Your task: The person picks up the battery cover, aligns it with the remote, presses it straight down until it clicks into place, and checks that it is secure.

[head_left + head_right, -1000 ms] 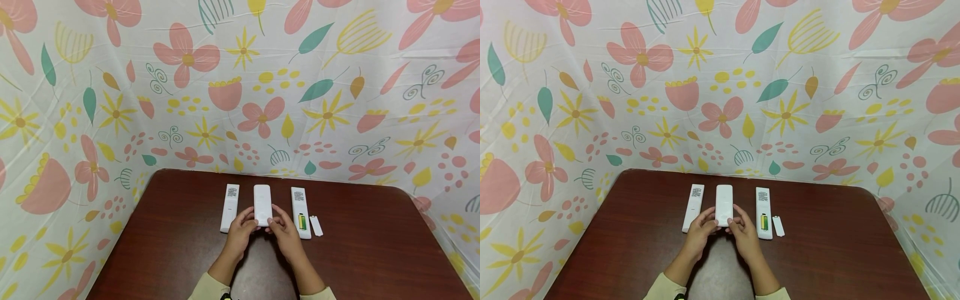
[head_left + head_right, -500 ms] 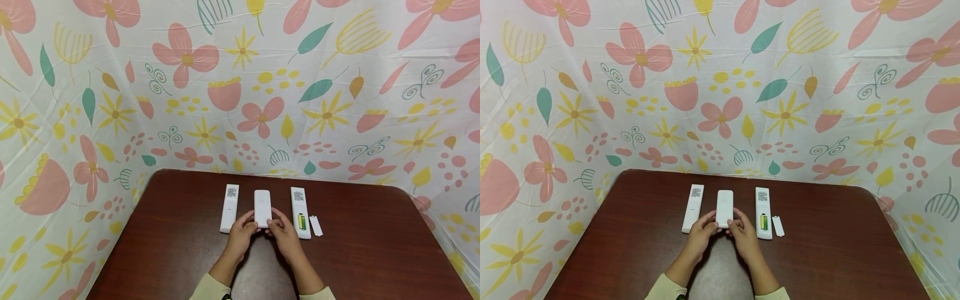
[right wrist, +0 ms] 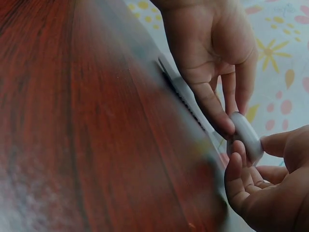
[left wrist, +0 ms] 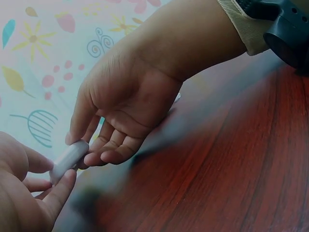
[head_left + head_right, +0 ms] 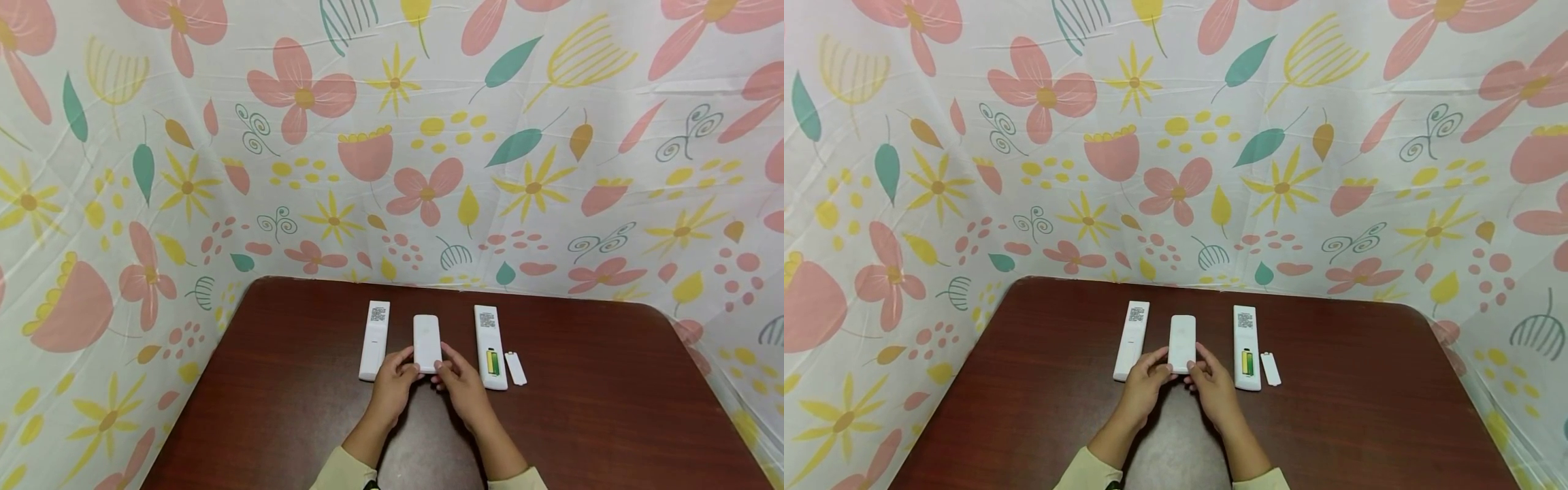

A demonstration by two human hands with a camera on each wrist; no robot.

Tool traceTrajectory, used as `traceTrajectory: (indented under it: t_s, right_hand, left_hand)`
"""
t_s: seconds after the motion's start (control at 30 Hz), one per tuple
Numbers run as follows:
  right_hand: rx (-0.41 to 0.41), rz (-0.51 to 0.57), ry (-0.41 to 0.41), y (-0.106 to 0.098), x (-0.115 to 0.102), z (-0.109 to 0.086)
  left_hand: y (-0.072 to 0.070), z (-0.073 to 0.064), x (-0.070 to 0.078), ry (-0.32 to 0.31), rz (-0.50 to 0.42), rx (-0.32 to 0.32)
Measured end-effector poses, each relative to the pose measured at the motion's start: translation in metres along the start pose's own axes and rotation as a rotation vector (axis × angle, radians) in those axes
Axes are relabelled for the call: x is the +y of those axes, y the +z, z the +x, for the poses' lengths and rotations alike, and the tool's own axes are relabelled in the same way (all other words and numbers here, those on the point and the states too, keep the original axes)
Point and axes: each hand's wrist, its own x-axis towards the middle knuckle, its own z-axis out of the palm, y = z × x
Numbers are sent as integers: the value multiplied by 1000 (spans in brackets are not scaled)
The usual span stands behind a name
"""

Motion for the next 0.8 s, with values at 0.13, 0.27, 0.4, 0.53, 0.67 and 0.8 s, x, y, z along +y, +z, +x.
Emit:
traceTrajectory:
  t_s: [0.13,0.27,0.4,0.53,0.67,0.8]
  right_hand:
    - [3,5,27,0,1,1]
    - [4,1,40,0,3,2]
    - [5,-6,41,0,5,3]
    - [5,-11,42,0,6,4]
    - [-4,-28,42,0,7,5]
    - [-25,-55,41,-1,7,4]
  left_hand:
    - [0,1,-1,-6,22,9]
    - [0,1,-3,-10,40,17]
    - [0,0,-3,-20,56,22]
    - [0,-1,-3,-26,67,26]
    - [1,-1,-3,-18,82,36]
    - [2,-2,-5,-13,116,47]
